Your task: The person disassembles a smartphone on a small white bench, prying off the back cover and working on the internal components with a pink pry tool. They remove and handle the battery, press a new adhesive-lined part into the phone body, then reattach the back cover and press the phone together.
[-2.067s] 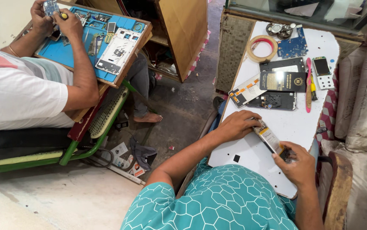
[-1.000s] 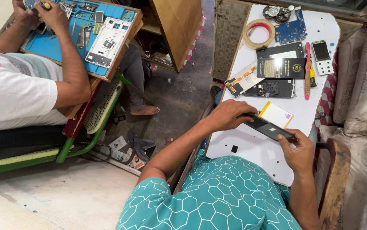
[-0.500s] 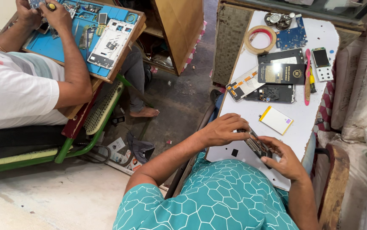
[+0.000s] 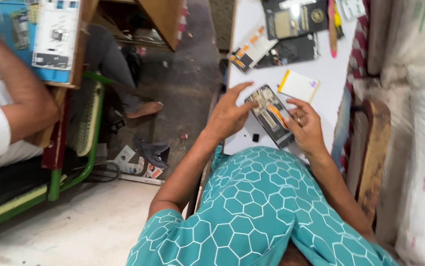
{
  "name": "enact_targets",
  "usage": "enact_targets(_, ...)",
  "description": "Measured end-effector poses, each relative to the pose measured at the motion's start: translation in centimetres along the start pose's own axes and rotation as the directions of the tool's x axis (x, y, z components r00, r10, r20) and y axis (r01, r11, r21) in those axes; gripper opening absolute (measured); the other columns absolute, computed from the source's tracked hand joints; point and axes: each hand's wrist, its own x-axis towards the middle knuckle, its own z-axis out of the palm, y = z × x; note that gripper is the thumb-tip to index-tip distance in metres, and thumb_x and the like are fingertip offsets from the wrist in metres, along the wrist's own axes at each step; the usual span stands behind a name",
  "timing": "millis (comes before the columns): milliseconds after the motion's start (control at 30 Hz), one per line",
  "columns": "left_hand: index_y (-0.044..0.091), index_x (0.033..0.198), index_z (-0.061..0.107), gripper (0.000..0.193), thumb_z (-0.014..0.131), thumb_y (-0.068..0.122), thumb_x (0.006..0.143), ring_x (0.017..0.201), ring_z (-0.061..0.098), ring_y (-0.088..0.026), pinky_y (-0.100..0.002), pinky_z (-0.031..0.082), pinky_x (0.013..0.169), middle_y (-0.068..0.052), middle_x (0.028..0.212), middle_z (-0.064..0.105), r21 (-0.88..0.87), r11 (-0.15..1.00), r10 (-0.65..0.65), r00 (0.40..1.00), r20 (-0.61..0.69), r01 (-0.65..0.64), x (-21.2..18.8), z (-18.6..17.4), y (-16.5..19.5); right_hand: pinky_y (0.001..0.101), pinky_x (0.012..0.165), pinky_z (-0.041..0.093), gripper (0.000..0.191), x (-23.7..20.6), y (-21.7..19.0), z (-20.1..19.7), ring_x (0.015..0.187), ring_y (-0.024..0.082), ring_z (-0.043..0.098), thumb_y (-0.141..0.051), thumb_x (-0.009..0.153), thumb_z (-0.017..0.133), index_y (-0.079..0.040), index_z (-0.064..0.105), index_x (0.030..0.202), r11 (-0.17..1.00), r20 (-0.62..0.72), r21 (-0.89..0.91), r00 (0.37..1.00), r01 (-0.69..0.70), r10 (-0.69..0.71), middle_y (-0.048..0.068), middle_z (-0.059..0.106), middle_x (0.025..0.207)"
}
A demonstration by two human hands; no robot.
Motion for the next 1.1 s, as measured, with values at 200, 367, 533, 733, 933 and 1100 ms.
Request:
enact_targets(200,0.012,0.146,0.055,0.061,0.072,0.003,0.088,0.143,0.050,-0.042,-0.047,0.053,0.109,-0.026,0.163,0.032,-0.262,0.908,-0.340,0.940,-0.005,0.327,-0.5,0.3,3.2,0.0184,0.076,0.048,0.044,-0.1,-1.5,2.3,0.089,0.006,0.057,0.008,0.100,0.056,0.000,0.051,0.143,0.983,-0.027,-0.076,0.985,0.166,-0.168,0.005,0.059,0.112)
enact_targets(367,0.011,0.155,0.036,0.078,0.078,0.024,0.091,0.131,0.062,-0.033,-0.041,0.061,0.099,-0.023,0.154,0.046,-0.655,0.560,-0.573,0.808,0.136,0.507,-0.4,2.3,3.3,0.0254,0.071,0.057,0.052,-0.1,-2.7,4.9,0.091,0.014,0.069,0.004,0.093,0.065,-0.001,0.050,0.142,0.871,0.115,-0.380,0.950,0.312,-0.290,0.014,0.066,0.119)
enact_targets(533,0.008,0.154,0.030,0.074,0.076,0.024,0.098,0.133,0.059,-0.031,-0.041,0.057,0.106,-0.025,0.153,0.044,-0.781,0.464,-0.642,0.766,0.028,0.417,-1.2,3.9,0.9,0.0357,0.069,0.057,0.070,0.6,-4.1,6.7,0.084,0.026,0.071,-0.014,0.086,0.083,-0.003,0.046,0.145,0.565,0.317,-0.643,0.852,0.516,-0.417,0.012,0.071,0.117)
enact_targets(733,0.009,0.147,0.037,0.060,0.072,0.022,0.099,0.126,0.060,-0.026,-0.038,0.059,0.095,-0.021,0.145,0.051,-0.886,0.326,-0.729,0.684,-0.013,0.331,-2.2,3.3,-0.4,0.0405,0.078,0.055,0.089,1.7,-5.2,8.4,0.092,0.029,0.070,-0.033,0.074,0.090,-0.003,0.045,0.145,0.493,0.495,-0.563,0.748,0.664,-0.443,0.013,0.069,0.108)
enact_targets(933,0.010,0.144,0.042,0.055,0.071,0.022,0.099,0.119,0.063,-0.023,-0.035,0.059,0.089,-0.014,0.136,0.058,-0.931,0.249,-0.761,0.648,-0.018,0.266,-3.0,2.6,-2.0,0.0403,0.105,0.055,0.047,6.9,-6.9,7.9,0.123,0.028,0.067,-0.017,0.093,0.075,-0.022,0.059,0.137,0.413,0.483,-0.640,0.757,0.648,-0.440,0.006,0.071,0.133)
enact_targets(1100,0.011,0.143,0.043,0.055,0.071,0.022,0.096,0.108,0.067,-0.020,-0.033,0.060,0.084,-0.009,0.128,0.064,-0.943,0.214,-0.789,0.615,-0.012,0.256,-2.9,2.6,-3.2,0.0479,0.100,0.046,0.066,14.0,-9.9,9.5,0.129,0.034,0.056,-0.008,0.074,0.072,-0.018,0.062,0.139,-0.029,0.666,-0.739,0.725,0.673,-0.175,0.013,0.058,0.143)
